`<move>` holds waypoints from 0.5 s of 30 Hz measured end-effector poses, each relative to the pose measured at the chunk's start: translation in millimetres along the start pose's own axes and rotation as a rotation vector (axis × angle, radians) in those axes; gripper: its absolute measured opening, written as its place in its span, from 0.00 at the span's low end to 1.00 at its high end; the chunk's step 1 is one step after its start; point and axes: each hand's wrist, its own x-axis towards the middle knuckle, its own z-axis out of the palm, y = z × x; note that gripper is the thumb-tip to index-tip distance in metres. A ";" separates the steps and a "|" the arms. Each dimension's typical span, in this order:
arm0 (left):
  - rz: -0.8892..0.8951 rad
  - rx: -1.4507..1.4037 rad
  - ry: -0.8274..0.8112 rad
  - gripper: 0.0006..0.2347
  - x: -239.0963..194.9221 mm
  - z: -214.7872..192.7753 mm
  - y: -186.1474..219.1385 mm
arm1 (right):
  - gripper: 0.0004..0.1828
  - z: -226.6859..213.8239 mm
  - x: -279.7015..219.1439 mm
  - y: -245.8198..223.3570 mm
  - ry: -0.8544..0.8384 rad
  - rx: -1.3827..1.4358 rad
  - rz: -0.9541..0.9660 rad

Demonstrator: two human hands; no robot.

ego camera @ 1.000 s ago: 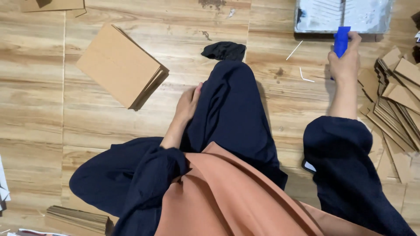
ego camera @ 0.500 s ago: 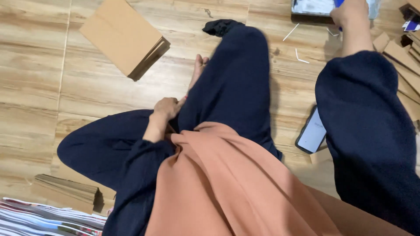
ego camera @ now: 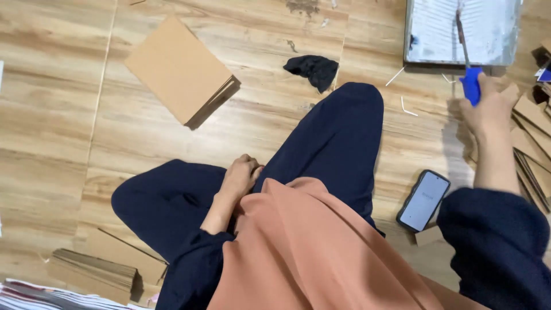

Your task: Applying glue to cardboard sheets using a hand roller and stacking them in a pile.

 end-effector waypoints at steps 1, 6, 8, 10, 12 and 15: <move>-0.040 -0.043 -0.075 0.10 -2.8 -4.5 7.1 | 0.31 14.3 -2.6 30.3 0.034 -0.031 -0.020; -0.079 -0.067 -0.175 0.09 13.9 -18.1 14.2 | 0.32 -3.1 -47.2 44.3 0.000 -0.048 0.057; -0.133 -0.094 -0.218 0.10 14.1 -22.3 17.0 | 0.32 -8.8 -65.4 33.5 0.024 -0.041 -0.002; -0.197 -0.155 -0.177 0.10 13.8 -24.7 14.4 | 0.30 -21.7 -82.5 -5.8 -0.122 -0.278 0.225; -0.190 -0.241 -0.054 0.11 13.3 -15.3 -6.5 | 0.31 -32.1 -88.6 -22.3 -0.157 -0.244 0.267; -0.186 -0.441 0.381 0.08 22.4 -2.7 -49.5 | 0.33 -7.5 -53.3 53.2 -0.112 -0.083 0.158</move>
